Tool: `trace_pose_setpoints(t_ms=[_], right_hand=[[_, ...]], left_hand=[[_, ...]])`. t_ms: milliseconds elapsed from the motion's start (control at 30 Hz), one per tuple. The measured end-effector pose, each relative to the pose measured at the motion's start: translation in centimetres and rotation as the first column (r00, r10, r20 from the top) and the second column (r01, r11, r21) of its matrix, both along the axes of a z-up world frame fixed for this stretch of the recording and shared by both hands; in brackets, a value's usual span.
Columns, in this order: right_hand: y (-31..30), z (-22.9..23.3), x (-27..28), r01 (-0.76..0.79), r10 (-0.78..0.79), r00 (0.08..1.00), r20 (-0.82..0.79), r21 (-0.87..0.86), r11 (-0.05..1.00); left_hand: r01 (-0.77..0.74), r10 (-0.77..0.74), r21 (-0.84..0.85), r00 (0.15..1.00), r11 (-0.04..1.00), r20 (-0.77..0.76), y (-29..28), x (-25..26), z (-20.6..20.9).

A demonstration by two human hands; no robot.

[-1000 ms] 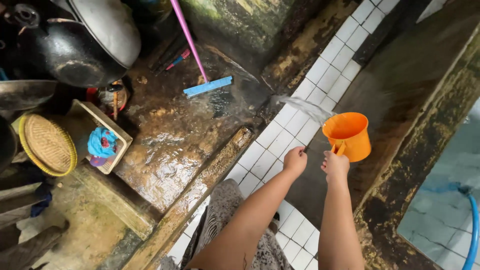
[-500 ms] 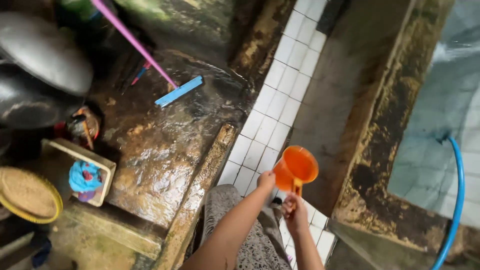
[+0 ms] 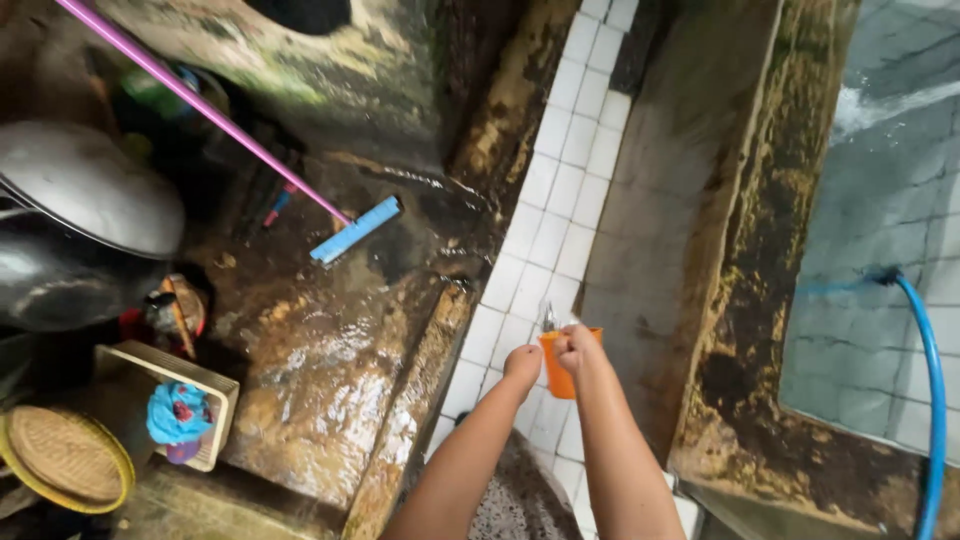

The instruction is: The recorder is mopping the tiled floor in a bathroom or wash area using a mop and water from a basin.

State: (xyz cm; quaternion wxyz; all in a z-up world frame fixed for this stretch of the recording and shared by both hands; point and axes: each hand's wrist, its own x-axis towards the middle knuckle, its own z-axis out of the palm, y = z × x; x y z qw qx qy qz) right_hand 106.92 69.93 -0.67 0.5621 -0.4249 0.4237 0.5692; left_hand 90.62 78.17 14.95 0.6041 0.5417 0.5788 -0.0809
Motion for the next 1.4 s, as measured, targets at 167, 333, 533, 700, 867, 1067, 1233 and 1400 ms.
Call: trace_pose_setpoints(t_ms=[167, 333, 533, 700, 867, 1067, 1233, 1400], right_hand=[[5.0, 15.2, 2.0, 0.136, -0.116, 0.961, 0.251, -0.063, 0.989], [1.2, 25.7, 6.1, 0.009, -0.169, 0.91, 0.379, 0.388, 0.921], [-3.8, 40.7, 10.1, 0.036, -0.364, 0.797, 0.482, 0.563, 0.825], [-10.0, 45.9, 16.2, 0.221, -0.373, 0.673, 0.639, 0.308, 0.925], [-21.4, 28.3, 28.5, -0.029, 0.523, 0.42, 0.742, -0.565, 0.825], [-25.2, 14.3, 30.2, -0.014, 0.905, 0.346, 0.246, -0.963, 0.267], [-27.1, 2.6, 29.0, 0.384, 0.492, 0.409, 0.769, -0.634, 0.672], [-28.1, 16.6, 28.5, 0.146, -0.044, 0.715, 0.698, -0.087, 0.985]], left_hand=[[-0.067, 0.068, -0.02, 0.996, 0.998, 0.065, 1.7, 2.5, -0.4], [0.019, -0.026, 0.049, 0.988, 0.999, 0.154, 2.3, 11.7, 1.0], [0.048, -0.162, 0.305, 0.918, 0.951, 0.362, -2.4, 24.8, 7.8], [-0.036, 0.02, 0.006, 0.702, 0.999, 0.712, -12.6, 31.1, 9.2], [0.129, -0.122, 0.031, 0.793, 0.991, 0.597, -18.1, 33.8, 9.2], [0.216, -0.271, 0.163, 0.776, 0.963, 0.569, -24.3, 38.2, 4.1], [0.333, -0.393, 0.209, 0.741, 0.919, 0.545, -25.1, 38.5, 7.3], [0.285, -0.194, -0.005, 0.663, 0.958, 0.723, -23.6, 38.7, 12.5]])
